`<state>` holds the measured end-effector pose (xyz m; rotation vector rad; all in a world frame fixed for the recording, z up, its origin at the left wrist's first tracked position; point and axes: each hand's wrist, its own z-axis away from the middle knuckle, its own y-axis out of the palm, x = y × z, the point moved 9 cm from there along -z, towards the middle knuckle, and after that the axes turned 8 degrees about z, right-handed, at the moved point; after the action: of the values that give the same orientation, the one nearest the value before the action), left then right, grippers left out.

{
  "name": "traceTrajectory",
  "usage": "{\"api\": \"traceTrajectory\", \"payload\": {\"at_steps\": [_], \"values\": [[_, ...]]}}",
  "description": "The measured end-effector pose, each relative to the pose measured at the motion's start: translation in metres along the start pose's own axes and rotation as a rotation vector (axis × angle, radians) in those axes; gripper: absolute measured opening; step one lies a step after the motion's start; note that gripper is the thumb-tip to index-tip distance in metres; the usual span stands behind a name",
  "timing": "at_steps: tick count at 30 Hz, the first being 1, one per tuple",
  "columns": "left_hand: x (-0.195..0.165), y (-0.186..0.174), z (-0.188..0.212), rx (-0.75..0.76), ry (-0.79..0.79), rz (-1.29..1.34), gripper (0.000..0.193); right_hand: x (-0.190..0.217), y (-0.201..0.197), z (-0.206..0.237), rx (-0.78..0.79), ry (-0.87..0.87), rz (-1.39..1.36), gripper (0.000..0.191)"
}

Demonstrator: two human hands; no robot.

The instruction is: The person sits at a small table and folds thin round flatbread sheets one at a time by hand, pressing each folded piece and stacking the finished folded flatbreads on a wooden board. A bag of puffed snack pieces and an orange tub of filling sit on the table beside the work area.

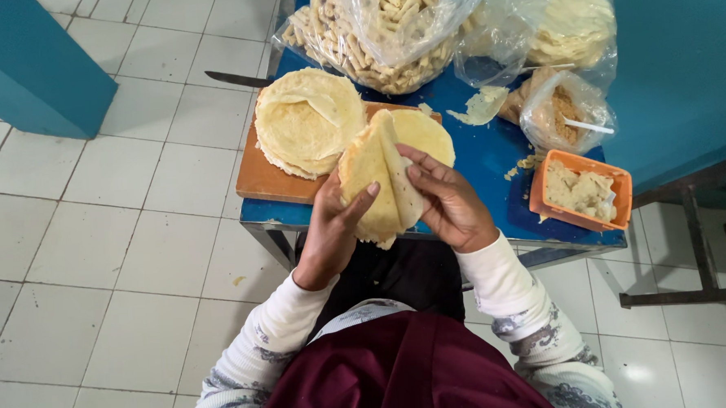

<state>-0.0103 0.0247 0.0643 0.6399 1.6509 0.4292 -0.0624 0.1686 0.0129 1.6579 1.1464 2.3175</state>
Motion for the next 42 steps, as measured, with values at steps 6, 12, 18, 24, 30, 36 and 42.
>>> {"api": "traceTrajectory", "payload": {"at_steps": [6, 12, 18, 24, 30, 36, 42], "values": [[-0.001, -0.006, 0.003, 0.023, -0.036, -0.015, 0.046, -0.014, -0.007, 0.007, -0.03, 0.05, -0.102, 0.043], [-0.001, -0.007, 0.003, 0.044, -0.08, -0.061, 0.045, -0.016, -0.013, 0.017, -0.064, -0.112, -0.024, 0.028], [-0.007, -0.007, 0.007, 0.048, -0.16, 0.023, 0.047, -0.023, -0.036, 0.016, -0.135, -0.086, 0.054, 0.029], [-0.006, -0.028, 0.016, -0.029, -0.321, 0.243, 0.055, -0.057, -0.07, 0.031, -0.006, 0.118, -0.292, 0.029], [0.014, -0.064, 0.026, -0.113, -0.411, 0.242, 0.054, -0.071, -0.103, 0.068, 0.119, 0.029, -0.514, 0.032], [0.029, -0.089, 0.031, -0.145, -0.377, 0.4, 0.053, -0.03, -0.157, 0.088, -0.298, -0.107, -0.151, 0.035], [0.03, -0.115, 0.047, -0.288, -0.295, 0.458, 0.053, 0.076, -0.153, 0.079, -0.437, -0.413, 0.158, 0.031]]}}
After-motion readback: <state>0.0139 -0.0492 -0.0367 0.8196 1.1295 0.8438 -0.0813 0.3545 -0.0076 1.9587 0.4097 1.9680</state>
